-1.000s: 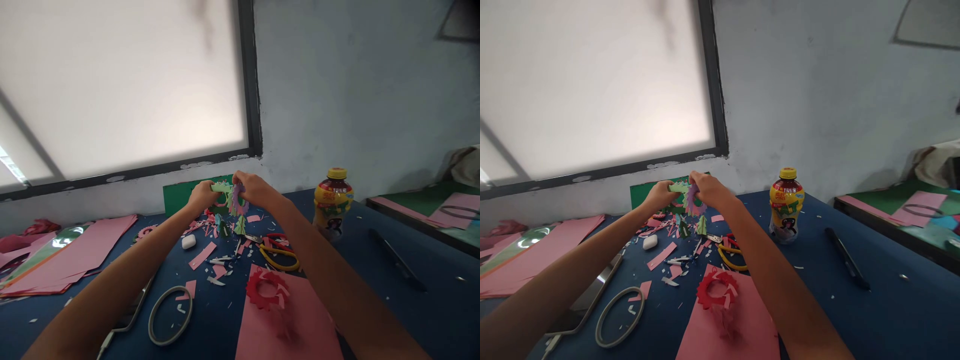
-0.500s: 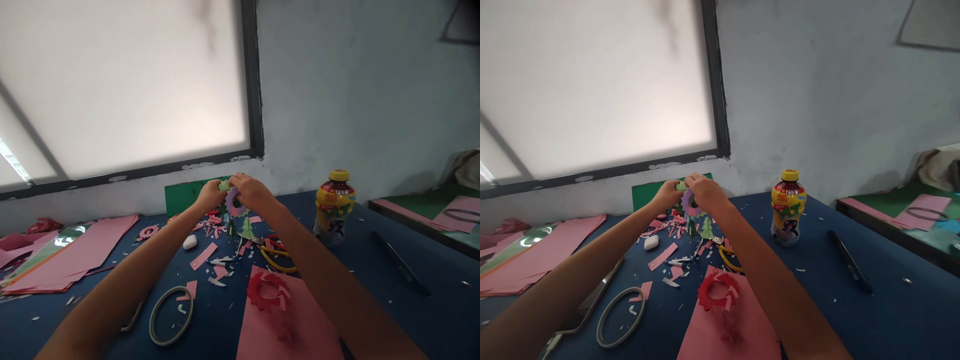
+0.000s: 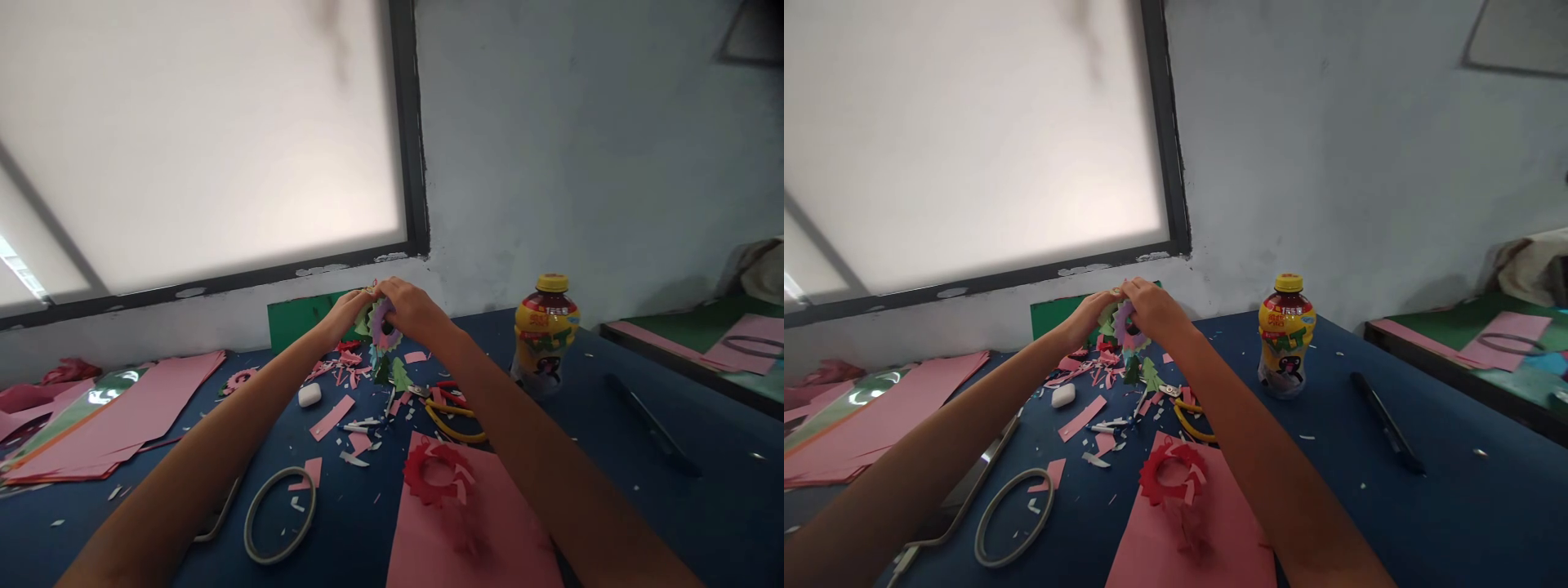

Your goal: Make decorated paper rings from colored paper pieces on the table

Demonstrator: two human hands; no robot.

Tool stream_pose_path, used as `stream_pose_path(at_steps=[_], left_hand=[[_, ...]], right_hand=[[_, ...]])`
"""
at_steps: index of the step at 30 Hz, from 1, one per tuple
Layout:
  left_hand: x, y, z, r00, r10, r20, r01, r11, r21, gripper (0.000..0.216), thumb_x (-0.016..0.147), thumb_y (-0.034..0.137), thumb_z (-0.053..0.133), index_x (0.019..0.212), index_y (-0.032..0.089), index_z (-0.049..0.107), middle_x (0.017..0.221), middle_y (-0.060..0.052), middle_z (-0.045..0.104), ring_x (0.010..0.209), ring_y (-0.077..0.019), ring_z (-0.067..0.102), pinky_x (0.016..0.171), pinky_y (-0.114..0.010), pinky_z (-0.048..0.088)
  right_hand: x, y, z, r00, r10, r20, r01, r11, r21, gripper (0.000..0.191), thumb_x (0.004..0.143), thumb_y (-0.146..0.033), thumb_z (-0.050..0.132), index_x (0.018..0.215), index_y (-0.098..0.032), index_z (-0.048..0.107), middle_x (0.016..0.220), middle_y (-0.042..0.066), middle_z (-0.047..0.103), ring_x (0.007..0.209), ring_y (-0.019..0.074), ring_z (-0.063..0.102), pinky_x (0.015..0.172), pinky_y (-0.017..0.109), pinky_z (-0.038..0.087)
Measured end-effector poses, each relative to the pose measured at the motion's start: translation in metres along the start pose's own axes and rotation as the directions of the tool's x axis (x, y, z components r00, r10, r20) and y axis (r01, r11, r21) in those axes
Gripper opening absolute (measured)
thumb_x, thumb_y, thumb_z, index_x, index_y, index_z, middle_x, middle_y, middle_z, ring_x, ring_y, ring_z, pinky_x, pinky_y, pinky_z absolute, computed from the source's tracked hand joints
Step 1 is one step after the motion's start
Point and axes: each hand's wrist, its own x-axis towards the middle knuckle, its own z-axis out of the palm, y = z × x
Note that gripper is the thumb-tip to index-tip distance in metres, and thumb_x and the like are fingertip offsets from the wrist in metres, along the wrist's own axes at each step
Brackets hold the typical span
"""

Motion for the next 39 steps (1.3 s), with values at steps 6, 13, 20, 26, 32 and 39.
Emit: stream_pose_path(at_steps=[6,13,20,26,32,39], left_hand=[[-0.003,0.003,0.003,0.998,0.031,0.053,-0.028,0.998,-0.058,0.049,0.061,0.042,0.069,0.099,0.013,0.057,0.077,-0.001,0.061,0.066,-0.0136,0.056,0.06,-0.024,0.042],[-0.003,0.002,0.0,0.998,0.039,0.043,-0.035,0.995,-0.09,0.049,0.066,0.046,0.066,0.103,0.015,0.057,0.082,-0.002,0.062,0.069,-0.0136,0.056,0.059,-0.022,0.041],[-0.007,0.003,-0.006,0.996,0.011,0.089,0.003,0.988,-0.156,0.048,0.075,0.052,0.05,0.102,0.015,0.061,0.092,-0.006,0.063,0.084,-0.0181,0.057,0.066,-0.025,0.046],[-0.011,0.011,-0.008,0.993,0.032,0.118,-0.008,0.981,-0.193,0.05,0.066,0.043,0.064,0.107,0.016,0.06,0.096,-0.007,0.063,0.09,-0.0189,0.058,0.069,-0.025,0.047],[-0.01,0.013,-0.011,0.992,0.058,0.111,-0.034,0.977,-0.209,0.052,0.066,0.045,0.067,0.108,0.015,0.06,0.098,-0.008,0.064,0.089,-0.0191,0.059,0.069,-0.026,0.047],[-0.012,0.013,-0.014,0.987,0.076,0.144,-0.049,0.983,-0.178,0.066,0.062,0.034,0.073,0.121,0.019,0.049,0.1,-0.009,0.066,0.085,-0.0194,0.062,0.069,-0.026,0.048]], right_hand=[[0.0,0.0,-0.002,0.998,0.05,-0.04,-0.05,0.999,0.006,0.028,0.066,-0.007,0.043,0.091,-0.016,0.05,0.096,0.01,0.057,0.087,0.0223,0.052,0.073,0.03,0.039],[-0.002,0.007,0.004,0.992,0.097,-0.086,-0.094,0.995,0.045,0.04,0.071,-0.013,0.045,0.111,-0.013,0.05,0.109,0.014,0.058,0.095,0.0253,0.053,0.076,0.032,0.04],[-0.002,0.015,0.006,0.985,0.108,-0.133,-0.092,0.988,0.124,0.038,0.071,-0.014,0.044,0.107,-0.015,0.054,0.103,0.011,0.062,0.091,0.0242,0.056,0.076,0.032,0.041],[0.0,0.022,0.007,0.973,0.148,-0.177,-0.1,0.961,0.258,0.036,0.067,-0.013,0.044,0.101,-0.017,0.056,0.096,0.007,0.064,0.085,0.0207,0.059,0.074,0.03,0.045],[0.001,0.028,0.01,0.963,0.175,-0.207,-0.09,0.926,0.366,0.038,0.063,-0.009,0.043,0.097,-0.018,0.056,0.093,0.005,0.064,0.086,0.0186,0.059,0.074,0.029,0.047],[-0.001,0.031,0.01,0.96,0.166,-0.223,-0.062,0.91,0.409,0.031,0.064,-0.012,0.046,0.093,-0.018,0.056,0.091,0.005,0.063,0.084,0.0191,0.059,0.072,0.03,0.048]])
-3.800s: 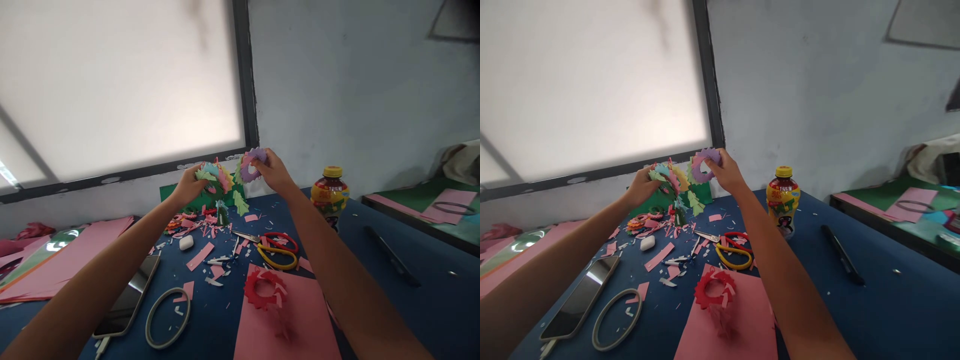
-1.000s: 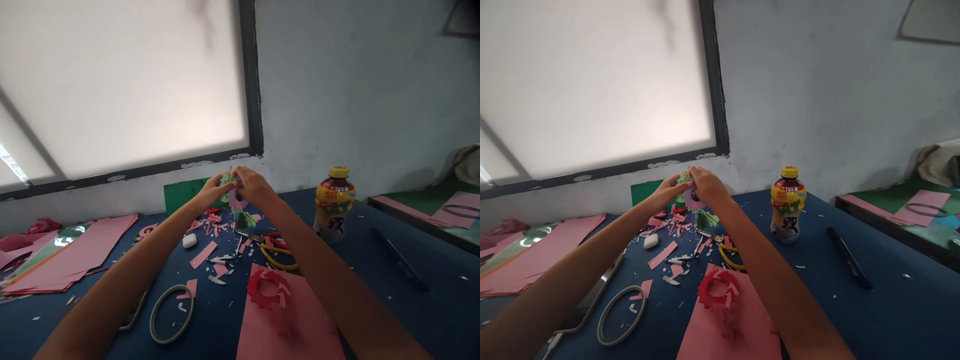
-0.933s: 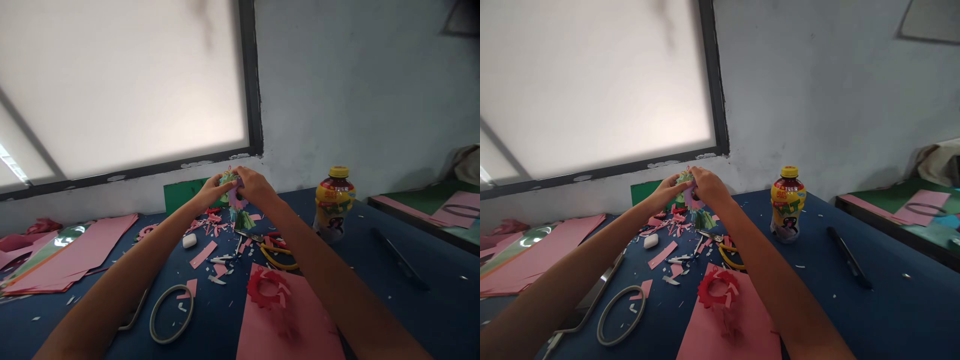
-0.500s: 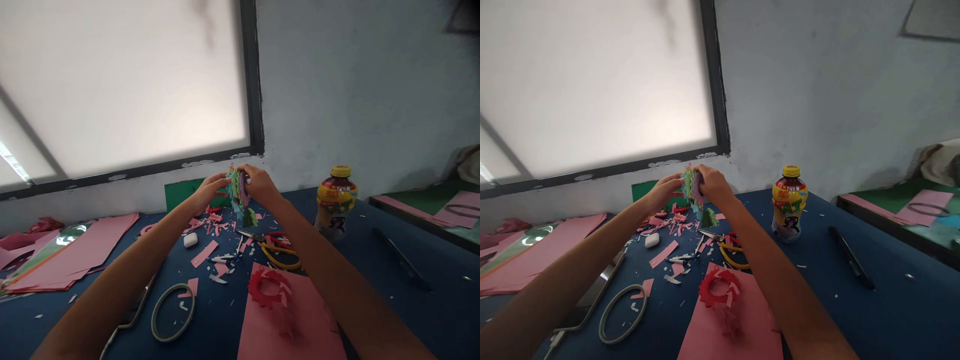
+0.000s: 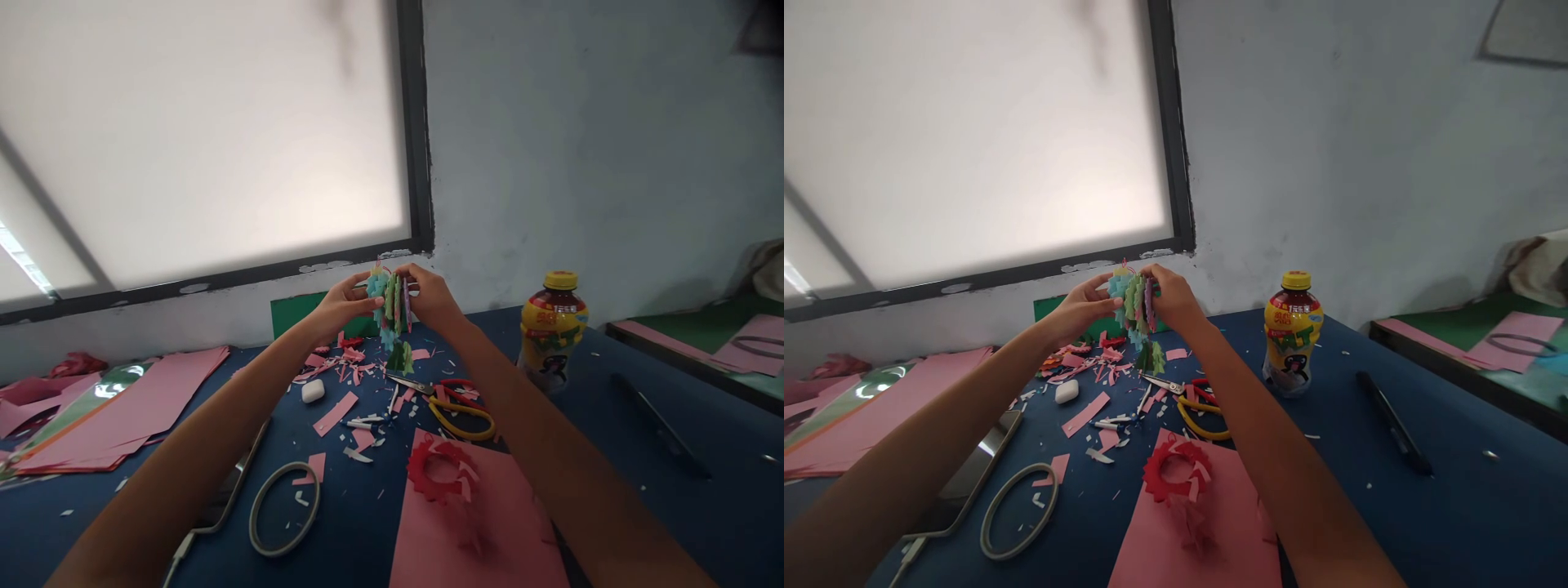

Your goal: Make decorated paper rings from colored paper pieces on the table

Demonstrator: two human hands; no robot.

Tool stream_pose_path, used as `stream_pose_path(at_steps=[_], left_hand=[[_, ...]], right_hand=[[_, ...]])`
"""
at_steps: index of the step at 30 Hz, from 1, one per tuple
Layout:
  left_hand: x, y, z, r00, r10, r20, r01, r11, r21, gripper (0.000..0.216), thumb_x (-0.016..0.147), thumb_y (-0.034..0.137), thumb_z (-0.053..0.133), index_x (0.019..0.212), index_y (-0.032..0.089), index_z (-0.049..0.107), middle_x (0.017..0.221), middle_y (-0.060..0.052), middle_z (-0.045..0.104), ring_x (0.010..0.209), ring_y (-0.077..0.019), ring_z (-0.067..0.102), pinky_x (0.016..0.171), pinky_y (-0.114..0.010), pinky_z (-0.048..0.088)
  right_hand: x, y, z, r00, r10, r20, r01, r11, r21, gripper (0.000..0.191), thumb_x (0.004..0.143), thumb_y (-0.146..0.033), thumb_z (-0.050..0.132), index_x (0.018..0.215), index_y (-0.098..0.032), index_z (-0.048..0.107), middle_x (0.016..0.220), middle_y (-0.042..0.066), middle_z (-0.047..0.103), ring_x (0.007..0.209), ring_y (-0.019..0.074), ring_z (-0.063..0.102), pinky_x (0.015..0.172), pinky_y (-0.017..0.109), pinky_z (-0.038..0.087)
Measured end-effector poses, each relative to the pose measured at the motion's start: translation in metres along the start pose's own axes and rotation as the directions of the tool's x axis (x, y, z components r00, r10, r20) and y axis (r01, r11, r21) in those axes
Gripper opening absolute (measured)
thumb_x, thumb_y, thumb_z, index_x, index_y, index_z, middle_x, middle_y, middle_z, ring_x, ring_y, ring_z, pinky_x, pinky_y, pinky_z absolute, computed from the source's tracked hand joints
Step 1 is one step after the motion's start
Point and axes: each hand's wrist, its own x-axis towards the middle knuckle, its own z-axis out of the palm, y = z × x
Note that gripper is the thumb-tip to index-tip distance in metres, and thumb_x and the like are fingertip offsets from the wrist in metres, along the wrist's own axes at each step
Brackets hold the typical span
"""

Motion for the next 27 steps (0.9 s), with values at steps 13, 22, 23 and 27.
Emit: stream_pose_path(at_steps=[13,22,23,27], left_hand=[[0.0,-0.019,-0.005,0.934,0.194,-0.299,-0.054,0.906,0.42,0.058,0.065,0.016,0.06,0.119,0.022,0.041,0.116,-0.01,0.05,0.072,-0.014,0.057,0.06,-0.027,0.047],[-0.003,-0.012,0.005,0.899,0.27,-0.345,-0.03,0.824,0.566,0.047,0.071,0.014,0.052,0.118,0.019,0.048,0.102,-0.007,0.057,0.069,-0.0153,0.055,0.064,-0.029,0.043],[-0.003,-0.012,0.005,0.903,0.269,-0.336,-0.037,0.826,0.562,0.047,0.072,0.015,0.052,0.119,0.018,0.049,0.1,-0.007,0.059,0.068,-0.0152,0.055,0.063,-0.029,0.043],[-0.003,-0.013,0.001,0.93,0.254,-0.264,-0.082,0.847,0.525,0.047,0.076,0.024,0.051,0.122,0.017,0.049,0.092,-0.006,0.062,0.067,-0.0167,0.056,0.06,-0.027,0.043]], right_hand=[[-0.001,0.0,0.005,0.999,-0.027,0.027,0.027,0.999,-0.018,0.033,0.06,-0.012,0.046,0.092,-0.017,0.056,0.091,0.006,0.062,0.082,0.0203,0.057,0.071,0.031,0.047],[-0.001,-0.005,0.007,0.998,-0.026,0.064,0.029,0.999,-0.035,0.036,0.061,-0.013,0.043,0.094,-0.017,0.054,0.093,0.007,0.06,0.084,0.0207,0.056,0.072,0.032,0.045],[-0.001,-0.005,0.007,0.997,-0.021,0.069,0.023,0.999,-0.035,0.036,0.061,-0.013,0.043,0.094,-0.017,0.054,0.094,0.007,0.06,0.084,0.0207,0.055,0.072,0.032,0.045],[-0.001,-0.004,0.004,0.992,0.017,0.122,-0.013,0.999,-0.031,0.035,0.061,-0.013,0.044,0.094,-0.016,0.054,0.092,0.008,0.06,0.079,0.0199,0.056,0.067,0.03,0.045]])
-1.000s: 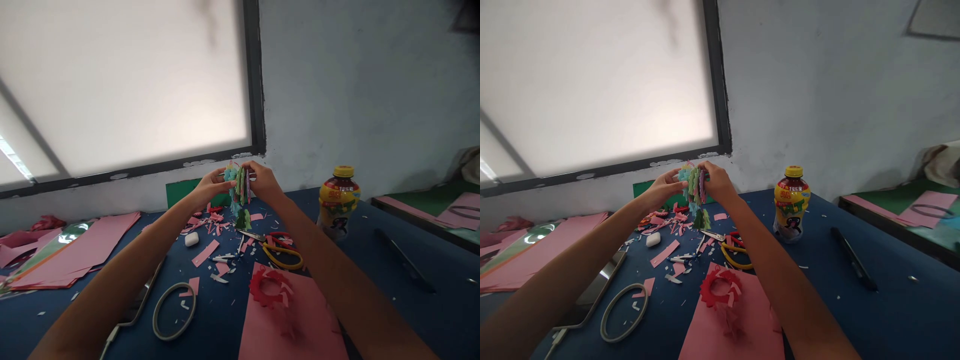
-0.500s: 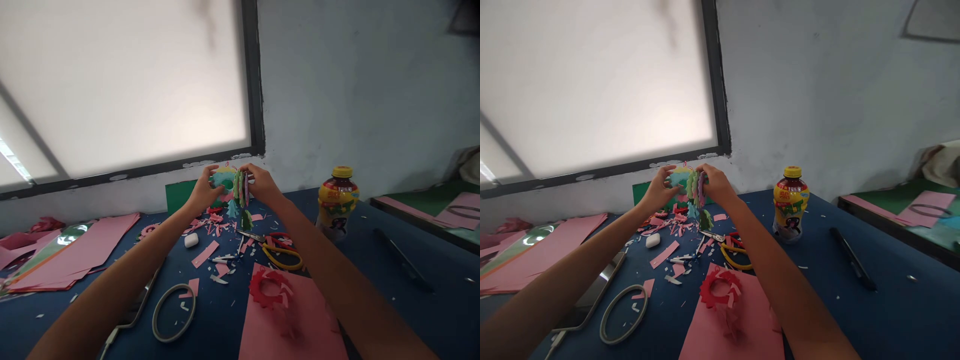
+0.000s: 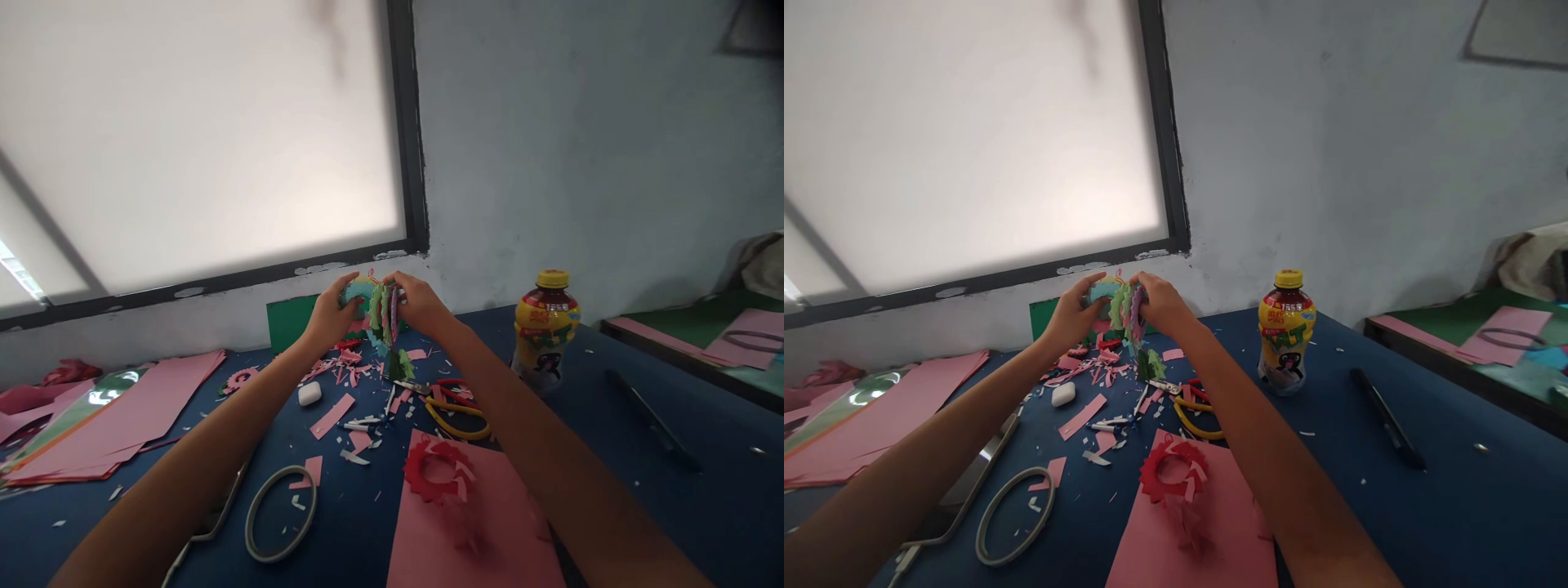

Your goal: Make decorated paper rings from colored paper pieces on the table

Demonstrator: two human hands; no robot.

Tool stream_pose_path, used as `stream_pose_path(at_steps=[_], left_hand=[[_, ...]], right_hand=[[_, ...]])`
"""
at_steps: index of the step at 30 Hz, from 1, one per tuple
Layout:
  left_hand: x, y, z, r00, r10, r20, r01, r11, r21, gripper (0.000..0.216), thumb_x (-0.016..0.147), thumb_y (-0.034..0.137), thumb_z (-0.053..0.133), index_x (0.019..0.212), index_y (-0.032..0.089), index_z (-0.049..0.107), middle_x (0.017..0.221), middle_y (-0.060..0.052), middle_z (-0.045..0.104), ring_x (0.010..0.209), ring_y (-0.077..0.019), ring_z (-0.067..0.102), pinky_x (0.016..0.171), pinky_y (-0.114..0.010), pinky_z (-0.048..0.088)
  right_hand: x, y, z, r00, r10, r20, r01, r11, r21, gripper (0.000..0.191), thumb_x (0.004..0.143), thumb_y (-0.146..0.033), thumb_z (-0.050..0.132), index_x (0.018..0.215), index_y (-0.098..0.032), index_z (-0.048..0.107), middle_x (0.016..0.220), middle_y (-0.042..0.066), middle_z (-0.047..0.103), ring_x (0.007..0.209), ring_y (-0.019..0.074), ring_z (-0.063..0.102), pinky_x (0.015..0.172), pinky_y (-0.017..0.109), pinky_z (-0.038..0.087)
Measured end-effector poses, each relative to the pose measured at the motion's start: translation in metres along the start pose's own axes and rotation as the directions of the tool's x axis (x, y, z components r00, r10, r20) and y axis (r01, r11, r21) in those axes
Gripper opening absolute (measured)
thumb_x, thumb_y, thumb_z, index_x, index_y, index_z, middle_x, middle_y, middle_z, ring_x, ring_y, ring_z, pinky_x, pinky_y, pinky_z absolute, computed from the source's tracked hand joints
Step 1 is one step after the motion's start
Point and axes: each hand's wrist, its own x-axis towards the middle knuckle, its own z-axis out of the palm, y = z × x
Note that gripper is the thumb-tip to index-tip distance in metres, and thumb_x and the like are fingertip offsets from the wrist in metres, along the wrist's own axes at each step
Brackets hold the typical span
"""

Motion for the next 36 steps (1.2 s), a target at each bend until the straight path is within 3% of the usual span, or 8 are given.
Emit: stream_pose_path(at_steps=[5,11,19,22,25,28,32,36], left_hand=[[0.001,-0.006,-0.006,0.992,0.03,0.125,-0.018,0.995,-0.099,0.052,0.076,0.033,0.054,0.125,0.016,0.048,0.092,-0.007,0.064,0.071,-0.019,0.059,0.056,-0.027,0.044],[-0.003,-0.009,-0.013,0.99,0.02,0.139,0.001,0.989,-0.147,0.06,0.076,0.036,0.057,0.13,0.015,0.041,0.096,-0.007,0.062,0.075,-0.0175,0.058,0.064,-0.028,0.047],[-0.009,-0.024,-0.038,0.975,-0.13,0.182,0.164,0.968,-0.189,0.053,0.075,0.043,0.058,0.121,0.021,0.044,0.098,-0.005,0.06,0.084,-0.0181,0.06,0.072,-0.032,0.051],[-0.019,-0.032,-0.046,0.9,-0.246,0.36,0.315,0.938,-0.144,0.044,0.069,0.042,0.065,0.106,0.018,0.057,0.092,-0.005,0.065,0.076,-0.0172,0.062,0.07,-0.031,0.051],[-0.039,-0.042,-0.044,0.759,-0.357,0.544,0.456,0.889,-0.052,0.046,0.06,0.038,0.072,0.099,0.016,0.063,0.086,-0.007,0.068,0.068,-0.0192,0.063,0.065,-0.033,0.051],[-0.06,-0.051,-0.034,0.692,-0.426,0.583,0.521,0.854,0.005,0.05,0.051,0.036,0.077,0.096,0.017,0.066,0.093,-0.01,0.069,0.081,-0.0257,0.064,0.07,-0.035,0.05],[-0.063,-0.048,-0.031,0.785,-0.414,0.46,0.5,0.863,-0.076,0.054,0.058,0.049,0.071,0.104,0.022,0.063,0.124,-0.011,0.055,0.117,-0.0318,0.045,0.09,-0.037,0.041],[-0.041,-0.028,-0.033,0.877,-0.319,0.36,0.425,0.864,-0.27,0.066,0.076,0.066,0.04,0.123,0.02,0.05,0.139,-0.009,0.038,0.127,-0.0273,0.035,0.095,-0.036,0.037]], right_hand=[[-0.001,0.004,-0.004,0.995,0.03,0.095,-0.034,0.999,0.038,0.031,0.062,-0.015,0.046,0.093,-0.017,0.054,0.084,0.004,0.062,0.069,0.0164,0.055,0.06,0.026,0.043],[0.001,-0.001,-0.006,0.991,0.043,0.124,-0.054,0.995,0.086,0.029,0.064,-0.022,0.051,0.092,-0.016,0.053,0.081,0.003,0.06,0.067,0.0151,0.054,0.058,0.024,0.041],[0.002,0.003,-0.016,0.993,0.092,0.079,-0.098,0.992,0.082,0.03,0.06,-0.021,0.053,0.089,-0.015,0.052,0.076,0.002,0.057,0.064,0.0141,0.05,0.056,0.024,0.038],[0.002,0.004,-0.018,0.992,0.104,0.075,-0.11,0.99,0.083,0.029,0.059,-0.02,0.053,0.088,-0.015,0.052,0.073,0.001,0.055,0.062,0.0137,0.049,0.055,0.024,0.037],[0.003,0.003,-0.02,0.992,0.108,0.071,-0.114,0.989,0.092,0.028,0.059,-0.02,0.054,0.087,-0.016,0.052,0.073,0.001,0.054,0.064,0.0139,0.049,0.055,0.024,0.037],[0.003,0.003,-0.021,0.991,0.105,0.081,-0.114,0.987,0.113,0.028,0.06,-0.021,0.055,0.087,-0.016,0.05,0.074,0.001,0.054,0.064,0.0139,0.049,0.055,0.024,0.038],[0.003,0.001,-0.02,0.988,0.093,0.123,-0.109,0.985,0.137,0.026,0.061,-0.02,0.054,0.086,-0.017,0.05,0.072,0.001,0.054,0.064,0.0135,0.05,0.054,0.023,0.039],[0.001,-0.005,-0.017,0.98,0.083,0.183,-0.109,0.985,0.135,0.025,0.062,-0.019,0.052,0.087,-0.017,0.049,0.072,0.001,0.053,0.062,0.013,0.05,0.051,0.022,0.038]])
